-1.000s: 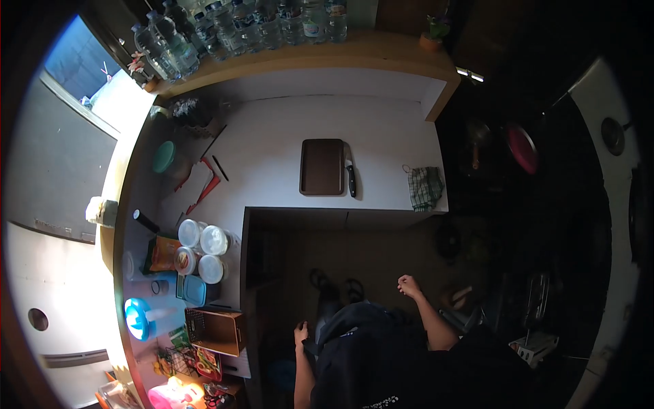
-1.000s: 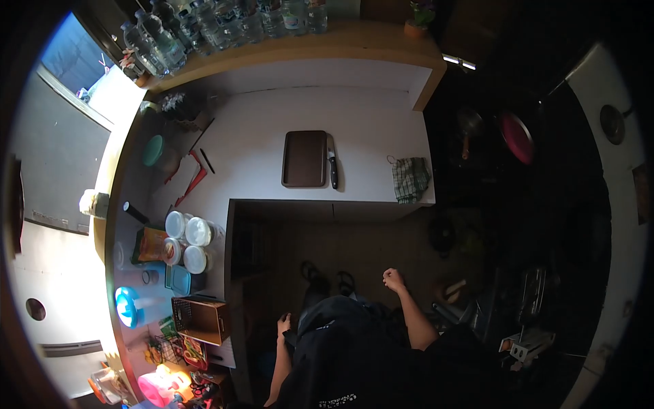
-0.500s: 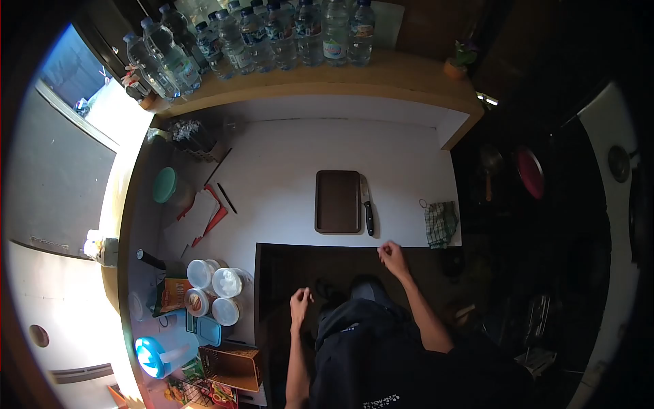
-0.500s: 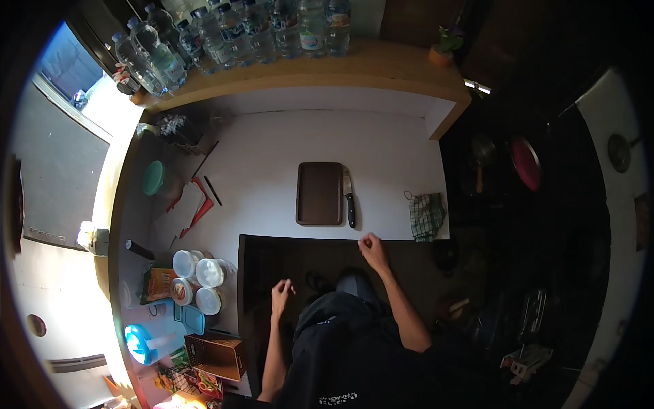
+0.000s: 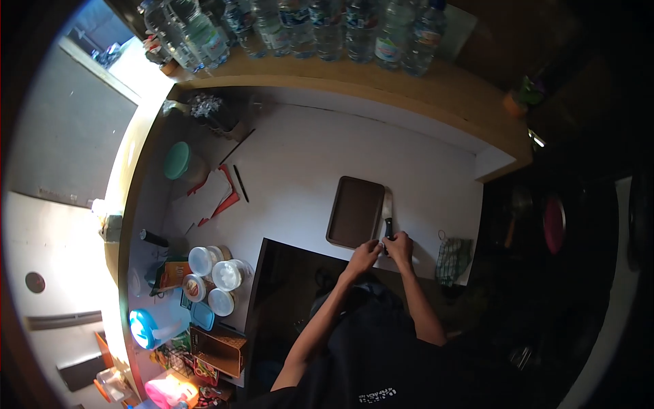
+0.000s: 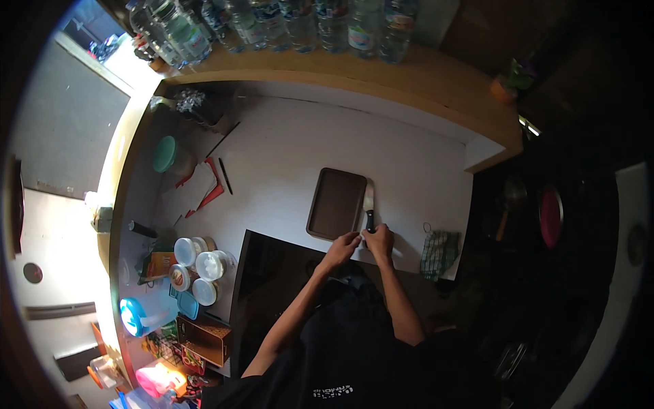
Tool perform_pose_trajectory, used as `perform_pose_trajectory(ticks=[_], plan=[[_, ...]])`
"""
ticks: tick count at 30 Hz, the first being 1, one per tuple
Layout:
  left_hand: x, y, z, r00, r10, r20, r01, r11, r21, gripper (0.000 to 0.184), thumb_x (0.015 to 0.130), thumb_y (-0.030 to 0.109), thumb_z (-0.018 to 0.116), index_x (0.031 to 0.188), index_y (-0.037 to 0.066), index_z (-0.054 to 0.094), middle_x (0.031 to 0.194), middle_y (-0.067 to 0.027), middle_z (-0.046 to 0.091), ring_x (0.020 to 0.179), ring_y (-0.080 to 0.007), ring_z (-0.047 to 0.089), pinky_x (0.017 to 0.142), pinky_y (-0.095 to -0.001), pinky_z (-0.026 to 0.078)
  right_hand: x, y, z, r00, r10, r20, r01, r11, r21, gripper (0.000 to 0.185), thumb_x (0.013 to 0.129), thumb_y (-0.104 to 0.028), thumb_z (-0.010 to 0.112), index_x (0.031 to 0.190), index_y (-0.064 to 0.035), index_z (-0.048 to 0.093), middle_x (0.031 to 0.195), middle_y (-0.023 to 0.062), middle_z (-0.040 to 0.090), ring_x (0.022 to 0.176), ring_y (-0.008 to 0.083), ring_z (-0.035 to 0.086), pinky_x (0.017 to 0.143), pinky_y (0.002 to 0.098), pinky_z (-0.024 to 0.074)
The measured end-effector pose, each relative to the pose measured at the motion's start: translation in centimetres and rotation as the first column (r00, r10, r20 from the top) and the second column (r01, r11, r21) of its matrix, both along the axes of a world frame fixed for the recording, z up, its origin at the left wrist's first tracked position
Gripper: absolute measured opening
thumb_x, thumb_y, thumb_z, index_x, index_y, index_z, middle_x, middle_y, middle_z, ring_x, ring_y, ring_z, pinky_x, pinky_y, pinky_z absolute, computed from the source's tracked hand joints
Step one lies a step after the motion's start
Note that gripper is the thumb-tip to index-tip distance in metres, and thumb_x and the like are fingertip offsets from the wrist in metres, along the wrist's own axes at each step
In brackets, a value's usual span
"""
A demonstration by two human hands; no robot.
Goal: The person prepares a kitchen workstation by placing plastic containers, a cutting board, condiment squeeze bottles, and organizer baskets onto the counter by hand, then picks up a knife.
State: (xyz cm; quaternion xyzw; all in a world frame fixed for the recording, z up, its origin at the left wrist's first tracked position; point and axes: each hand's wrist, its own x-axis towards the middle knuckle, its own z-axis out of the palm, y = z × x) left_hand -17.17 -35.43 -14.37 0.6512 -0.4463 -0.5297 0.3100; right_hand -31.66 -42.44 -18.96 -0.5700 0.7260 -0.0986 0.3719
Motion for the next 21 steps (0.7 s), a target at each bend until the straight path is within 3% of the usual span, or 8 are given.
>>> perform_pose_trajectory(ticks=[1, 2, 4, 5, 8, 14, 17, 21], plan=[[-0.4, -0.5, 0.1, 0.999, -0.020, 0.034, 0.020, 1.000, 0.009, 0.048, 0.100, 0.032, 0.052, 0.127, -0.007, 0.057, 0.113, -0.0286, 0.066, 0.113, -0.0369, 0.063, 0.094, -0.0406, 0.049, 0.0, -0.8, 3.3, 0.993, 0.012, 0.114, -0.033, 0.982, 0.185, 0.029, 0.079, -0.022, 0.077, 0.091, 0.0028, 0.066, 0.085, 0.0194, 0.070, 0.075, 0.0307, 0.071, 0.066, 0.0395, 0.0558], [-0.8, -0.7, 0.3, 1.000, -0.016, 0.024, 0.015, 1.000, 0.008, 0.047, 0.100, 0.032, 0.051, 0.128, -0.006, 0.057, 0.112, -0.0281, 0.067, 0.110, -0.0358, 0.065, 0.093, -0.0405, 0.049, -0.6, -0.8, 3.2, 0.943, -0.078, 0.322, 0.001, 0.972, 0.235, 0.027, 0.083, -0.019, 0.074, 0.094, 0.0029, 0.065, 0.085, 0.0172, 0.070, 0.075, 0.0269, 0.071, 0.066, 0.0371, 0.0567], [-0.8, -1.7, 1.2, 1.000, 0.025, 0.004, -0.025, 1.000, -0.003, 0.047, 0.101, 0.031, 0.050, 0.128, -0.006, 0.057, 0.110, -0.0271, 0.068, 0.104, -0.0337, 0.068, 0.090, -0.0404, 0.051, -1.8, -1.6, 3.9, 0.709, -0.250, 0.660, 0.003, 0.936, 0.351, 0.021, 0.089, -0.015, 0.069, 0.099, 0.0033, 0.065, 0.085, 0.0126, 0.071, 0.076, 0.0192, 0.071, 0.065, 0.0324, 0.0584], [-0.6, -2.0, 2.1, 0.995, 0.062, -0.082, -0.060, 0.998, 0.032, 0.045, 0.100, 0.030, 0.054, 0.128, -0.005, 0.057, 0.107, -0.0229, 0.070, 0.093, -0.0287, 0.070, 0.084, -0.0388, 0.053, -1.8, -1.7, 4.4, 0.725, -0.241, 0.645, 0.012, 0.941, 0.339, 0.014, 0.095, -0.009, 0.063, 0.103, 0.0030, 0.064, 0.091, 0.0086, 0.070, 0.078, 0.0188, 0.070, 0.065, 0.0297, 0.0577], [0.1, -2.1, 3.8, 0.970, 0.150, -0.194, -0.163, 0.985, -0.054, 0.041, 0.099, 0.025, 0.058, 0.128, -0.004, 0.058, 0.106, -0.0191, 0.071, 0.088, -0.0236, 0.070, 0.079, -0.0357, 0.055, -0.4, -2.2, 7.5, 0.649, -0.223, 0.728, -0.043, 0.944, 0.328, 0.016, 0.094, -0.009, 0.064, 0.105, 0.0025, 0.063, 0.093, 0.0090, 0.070, 0.081, 0.0174, 0.068, 0.066, 0.0290, 0.0574], [3.1, 1.2, 7.9, 0.794, 0.530, -0.299, -0.586, 0.798, -0.142, 0.039, 0.094, 0.018, 0.067, 0.127, -0.001, 0.060, 0.111, -0.0147, 0.071, 0.102, -0.0224, 0.069, 0.086, -0.0340, 0.055, 6.1, -2.4, 11.9, 0.621, 0.076, 0.780, -0.292, 0.946, 0.141, 0.025, 0.092, -0.008, 0.069, 0.113, 0.0024, 0.062, 0.099, 0.0068, 0.069, 0.085, 0.0139, 0.066, 0.075, 0.0280, 0.0554], [5.3, 4.6, 9.2, 0.699, 0.642, -0.315, -0.699, 0.707, -0.107, 0.041, 0.092, 0.015, 0.071, 0.129, 0.001, 0.059, 0.109, -0.0136, 0.071, 0.101, -0.0203, 0.069, 0.089, -0.0321, 0.055, 10.0, -1.3, 13.8, 0.593, 0.287, 0.753, -0.482, 0.875, 0.046, 0.028, 0.090, -0.008, 0.071, 0.115, 0.0029, 0.061, 0.101, 0.0070, 0.069, 0.089, 0.0133, 0.065, 0.081, 0.0276, 0.0529], [7.0, 10.8, 10.4, 0.540, 0.748, -0.386, -0.831, 0.547, -0.103, 0.040, 0.090, 0.010, 0.071, 0.128, 0.002, 0.060, 0.105, -0.0099, 0.070, 0.098, -0.0157, 0.068, 0.087, -0.0288, 0.055, 14.9, 2.5, 14.7, 0.457, 0.334, 0.824, -0.676, 0.733, 0.078, 0.029, 0.089, -0.005, 0.071, 0.114, 0.0045, 0.062, 0.101, 0.0084, 0.070, 0.092, 0.0136, 0.065, 0.078, 0.0273, 0.0529]])
